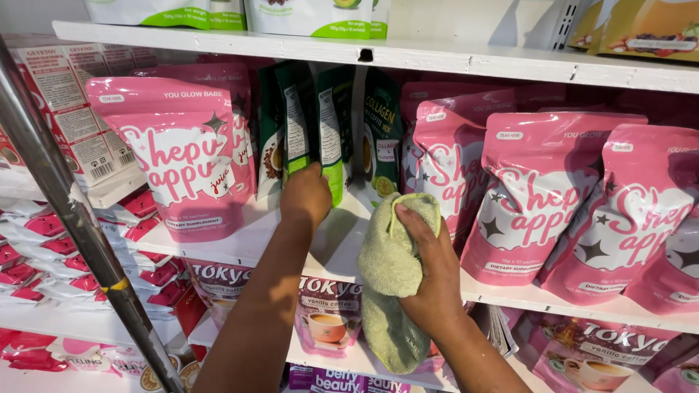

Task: The person wipes the front of green and yellow product packages on a store shelf using a green cloth. They then write on a notepad with a blue pen before resuming wiping and rearranging the packages on the shelf.

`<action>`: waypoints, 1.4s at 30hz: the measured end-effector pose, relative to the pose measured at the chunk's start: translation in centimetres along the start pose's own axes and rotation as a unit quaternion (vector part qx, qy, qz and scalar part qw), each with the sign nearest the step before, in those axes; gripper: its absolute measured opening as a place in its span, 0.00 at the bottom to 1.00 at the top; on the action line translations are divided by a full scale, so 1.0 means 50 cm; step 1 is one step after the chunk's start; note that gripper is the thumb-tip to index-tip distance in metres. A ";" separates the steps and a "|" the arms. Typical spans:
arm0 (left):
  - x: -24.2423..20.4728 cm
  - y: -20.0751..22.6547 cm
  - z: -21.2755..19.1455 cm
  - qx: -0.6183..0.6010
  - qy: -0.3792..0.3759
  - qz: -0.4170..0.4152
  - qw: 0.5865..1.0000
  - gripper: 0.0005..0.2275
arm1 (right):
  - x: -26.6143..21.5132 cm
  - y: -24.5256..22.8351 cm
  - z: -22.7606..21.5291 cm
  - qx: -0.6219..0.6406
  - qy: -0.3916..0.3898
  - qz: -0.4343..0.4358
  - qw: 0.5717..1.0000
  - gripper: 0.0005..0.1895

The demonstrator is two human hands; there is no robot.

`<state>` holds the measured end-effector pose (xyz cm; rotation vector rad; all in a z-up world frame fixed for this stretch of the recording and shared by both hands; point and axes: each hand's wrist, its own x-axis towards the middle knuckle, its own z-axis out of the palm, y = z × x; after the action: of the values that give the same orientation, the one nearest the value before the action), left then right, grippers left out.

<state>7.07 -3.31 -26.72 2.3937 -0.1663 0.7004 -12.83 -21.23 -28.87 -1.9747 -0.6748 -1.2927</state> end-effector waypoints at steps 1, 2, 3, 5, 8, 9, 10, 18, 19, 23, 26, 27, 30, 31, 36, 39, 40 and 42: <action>-0.012 -0.004 -0.002 0.000 -0.001 -0.001 1.000 0.12 | -0.002 0.004 0.000 0.000 -0.001 0.001 1.000 0.45; -0.023 -0.007 -0.004 -0.055 0.005 0.031 0.998 0.11 | -0.003 0.007 0.000 -0.001 0.008 0.013 1.000 0.44; -0.034 -0.011 -0.008 -0.109 0.012 0.063 0.992 0.11 | -0.004 0.011 0.001 -0.001 0.016 0.024 1.000 0.44; -0.095 -0.012 -0.020 -0.257 0.043 0.161 0.952 0.11 | 0.001 0.012 0.003 0.006 0.007 0.032 0.999 0.45; -0.172 -0.029 -0.011 -0.491 0.053 0.243 0.835 0.13 | 0.004 0.011 0.018 0.022 -0.021 0.048 0.998 0.47; -0.196 -0.038 -0.002 -0.580 0.032 0.229 0.781 0.15 | 0.003 0.010 0.024 0.030 -0.041 0.057 0.997 0.49; -0.211 -0.039 0.012 -0.580 0.031 0.229 0.781 0.15 | -0.002 0.007 0.035 0.030 -0.040 0.058 0.997 0.49; -0.315 0.036 -0.067 -0.790 -0.073 0.107 0.599 0.24 | -0.017 -0.104 0.059 0.010 -0.103 -0.080 0.991 0.56; -0.317 0.035 -0.066 -0.790 -0.074 0.108 0.599 0.24 | -0.001 -0.101 0.058 0.010 -0.102 -0.081 0.991 0.56; -0.331 0.032 -0.062 -0.761 -0.054 0.144 0.630 0.28 | 0.067 -0.069 0.056 0.014 -0.058 -0.097 0.993 0.51; -0.340 0.028 -0.058 -0.742 -0.039 0.166 0.648 0.30 | 0.088 -0.028 0.073 0.146 -0.020 -0.001 0.989 0.45; -0.342 0.026 -0.057 -0.732 -0.031 0.177 0.658 0.31 | 0.090 -0.016 0.082 0.230 -0.007 0.075 0.970 0.43; -0.326 0.004 -0.061 -0.754 -0.014 0.098 0.650 0.31 | 0.002 0.020 0.128 0.216 -0.017 0.139 0.966 0.40; -0.323 -0.003 -0.059 -0.754 -0.013 0.099 0.649 0.31 | -0.017 -0.012 0.128 0.217 -0.017 0.138 0.966 0.40; -0.316 0.003 -0.064 -0.892 -0.195 0.102 0.396 0.24 | -0.029 -0.142 0.093 0.073 -0.054 -0.078 0.993 0.47; -0.323 -0.001 -0.054 -0.848 -0.157 0.104 0.495 0.24 | 0.042 -0.159 0.080 0.202 -0.053 -0.074 0.975 0.50; -0.325 -0.004 -0.050 -0.848 -0.157 0.103 0.495 0.24 | 0.066 -0.139 0.086 0.202 -0.052 -0.074 0.975 0.50; -0.326 -0.012 -0.044 -0.761 -0.095 0.109 0.633 0.24 | 0.115 -0.100 0.098 0.315 -0.029 -0.014 0.949 0.44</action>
<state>-7.62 -2.38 -34.12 0.7429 -0.7806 0.1440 -11.48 -13.91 -23.66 -1.4794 -1.0006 -0.8828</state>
